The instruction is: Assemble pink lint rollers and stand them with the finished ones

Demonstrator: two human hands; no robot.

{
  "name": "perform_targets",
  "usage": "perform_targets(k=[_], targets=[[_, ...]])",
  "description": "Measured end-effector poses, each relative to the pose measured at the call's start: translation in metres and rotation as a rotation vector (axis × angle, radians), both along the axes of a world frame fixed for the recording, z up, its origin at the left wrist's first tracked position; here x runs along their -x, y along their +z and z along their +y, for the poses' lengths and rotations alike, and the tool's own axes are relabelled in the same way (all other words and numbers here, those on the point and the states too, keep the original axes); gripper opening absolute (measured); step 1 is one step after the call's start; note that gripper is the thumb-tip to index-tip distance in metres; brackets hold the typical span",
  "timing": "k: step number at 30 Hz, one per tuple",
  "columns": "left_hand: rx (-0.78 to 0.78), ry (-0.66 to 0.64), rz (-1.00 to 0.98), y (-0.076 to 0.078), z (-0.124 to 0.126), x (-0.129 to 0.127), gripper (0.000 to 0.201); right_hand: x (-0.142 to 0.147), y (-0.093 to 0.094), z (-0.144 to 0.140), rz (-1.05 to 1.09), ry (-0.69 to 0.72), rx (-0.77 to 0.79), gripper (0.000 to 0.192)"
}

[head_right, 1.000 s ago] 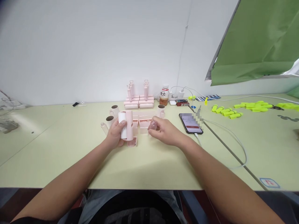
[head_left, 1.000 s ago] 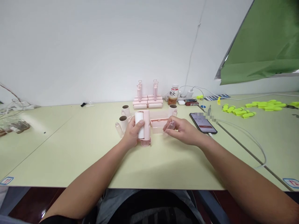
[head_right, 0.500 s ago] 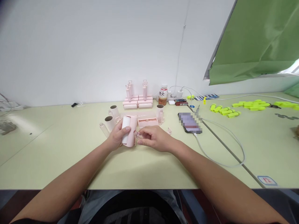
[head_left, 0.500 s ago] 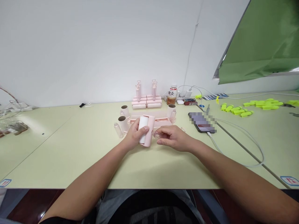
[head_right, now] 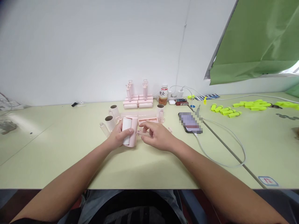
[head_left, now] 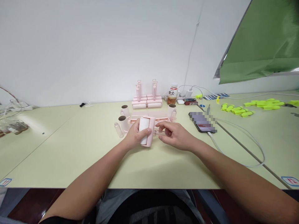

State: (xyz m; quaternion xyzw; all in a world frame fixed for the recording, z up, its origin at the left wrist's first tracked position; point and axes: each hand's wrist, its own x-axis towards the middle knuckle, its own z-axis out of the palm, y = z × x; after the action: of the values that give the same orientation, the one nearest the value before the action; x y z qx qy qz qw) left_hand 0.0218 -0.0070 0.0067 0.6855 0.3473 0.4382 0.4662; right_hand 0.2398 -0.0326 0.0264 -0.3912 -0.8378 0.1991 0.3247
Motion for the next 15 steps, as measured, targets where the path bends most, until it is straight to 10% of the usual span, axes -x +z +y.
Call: perform_targets(k=[9,15], targets=[[0.053,-0.049,-0.019,0.002,-0.001,-0.001,0.039,-0.003,0.007,-0.007,0.083,0.078,-0.116,0.022],[0.071,0.03,-0.012,0.002,-0.002,-0.004,0.035,0.005,-0.003,-0.009,0.278,-0.123,-0.136,0.015]])
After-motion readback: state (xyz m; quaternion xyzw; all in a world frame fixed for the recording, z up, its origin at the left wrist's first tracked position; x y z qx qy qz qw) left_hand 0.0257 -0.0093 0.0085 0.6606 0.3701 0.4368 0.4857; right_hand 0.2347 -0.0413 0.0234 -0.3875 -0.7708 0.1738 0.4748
